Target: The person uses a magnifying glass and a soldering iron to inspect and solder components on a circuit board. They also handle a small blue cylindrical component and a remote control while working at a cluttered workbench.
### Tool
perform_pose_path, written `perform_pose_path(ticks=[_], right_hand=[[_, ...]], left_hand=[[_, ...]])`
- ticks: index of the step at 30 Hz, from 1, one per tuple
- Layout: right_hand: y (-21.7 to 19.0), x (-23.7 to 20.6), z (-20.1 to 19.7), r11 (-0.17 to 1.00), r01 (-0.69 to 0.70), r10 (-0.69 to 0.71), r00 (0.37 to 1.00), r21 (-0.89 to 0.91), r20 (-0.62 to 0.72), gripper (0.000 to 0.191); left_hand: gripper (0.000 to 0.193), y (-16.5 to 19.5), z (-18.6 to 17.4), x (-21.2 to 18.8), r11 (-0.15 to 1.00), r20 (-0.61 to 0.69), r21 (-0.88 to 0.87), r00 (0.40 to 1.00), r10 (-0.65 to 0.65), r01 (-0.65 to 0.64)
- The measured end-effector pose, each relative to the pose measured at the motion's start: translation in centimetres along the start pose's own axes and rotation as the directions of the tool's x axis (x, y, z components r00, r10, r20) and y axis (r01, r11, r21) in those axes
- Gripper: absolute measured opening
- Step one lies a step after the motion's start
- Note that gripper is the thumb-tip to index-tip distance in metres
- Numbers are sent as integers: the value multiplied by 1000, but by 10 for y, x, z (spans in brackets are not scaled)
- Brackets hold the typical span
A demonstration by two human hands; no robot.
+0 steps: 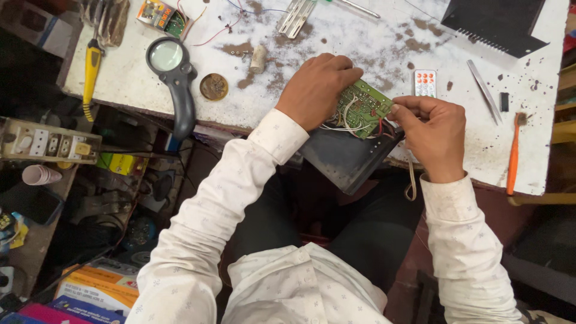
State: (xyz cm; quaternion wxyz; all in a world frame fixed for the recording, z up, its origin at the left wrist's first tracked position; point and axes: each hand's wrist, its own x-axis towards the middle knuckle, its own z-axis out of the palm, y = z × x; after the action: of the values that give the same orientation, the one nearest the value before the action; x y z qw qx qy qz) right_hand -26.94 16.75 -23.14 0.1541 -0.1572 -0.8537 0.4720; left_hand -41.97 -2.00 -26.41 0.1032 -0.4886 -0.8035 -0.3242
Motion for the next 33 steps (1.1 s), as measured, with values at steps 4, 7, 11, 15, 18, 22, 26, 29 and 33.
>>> perform_pose_path(ticks=[4, 7, 11, 15, 18, 22, 26, 29, 33], right_hand=[[-3, -1, -1, 991, -134, 134, 991, 24, 22, 18], [-5, 0, 0, 989, -144, 143, 989, 40, 23, 18], [-4, 0, 0, 985, -159, 158, 987, 63, 14, 20], [-12, -9, -4, 996, -64, 67, 997, 56, -47, 23], [-30, -36, -10, 991, 109, -94, 980, 78, -175, 19], [-54, -114, 10, 977, 212, -201, 934, 3, -295, 17], [-45, -165, 78, 934, 353, -337, 918, -47, 209, 4], [-21, -156, 148, 994, 105, -101, 827, 25, 553, 34], [-7, -100, 225, 765, 598, -551, 800, -239, 238, 49]], left_hand=[[38, -4, 1, -3, 1000, -1, -21, 1000, -10, 10], [39, -3, -2, -5, 1000, -20, -28, 1000, -15, 15], [38, 4, -16, -7, 999, -48, -33, 999, -15, 13], [36, 20, -48, -26, 1000, -246, -3, 969, 19, -20], [27, 40, -74, -73, 990, -425, -136, 901, -90, 35], [11, 68, -74, -159, 955, -587, -230, 756, -290, 187], [12, 79, -33, -244, 599, -219, -529, 586, -780, 600], [22, 75, 5, -295, 228, 49, -797, 437, -898, 559], [33, 33, 43, -318, 36, 188, -864, 388, -902, 502]])
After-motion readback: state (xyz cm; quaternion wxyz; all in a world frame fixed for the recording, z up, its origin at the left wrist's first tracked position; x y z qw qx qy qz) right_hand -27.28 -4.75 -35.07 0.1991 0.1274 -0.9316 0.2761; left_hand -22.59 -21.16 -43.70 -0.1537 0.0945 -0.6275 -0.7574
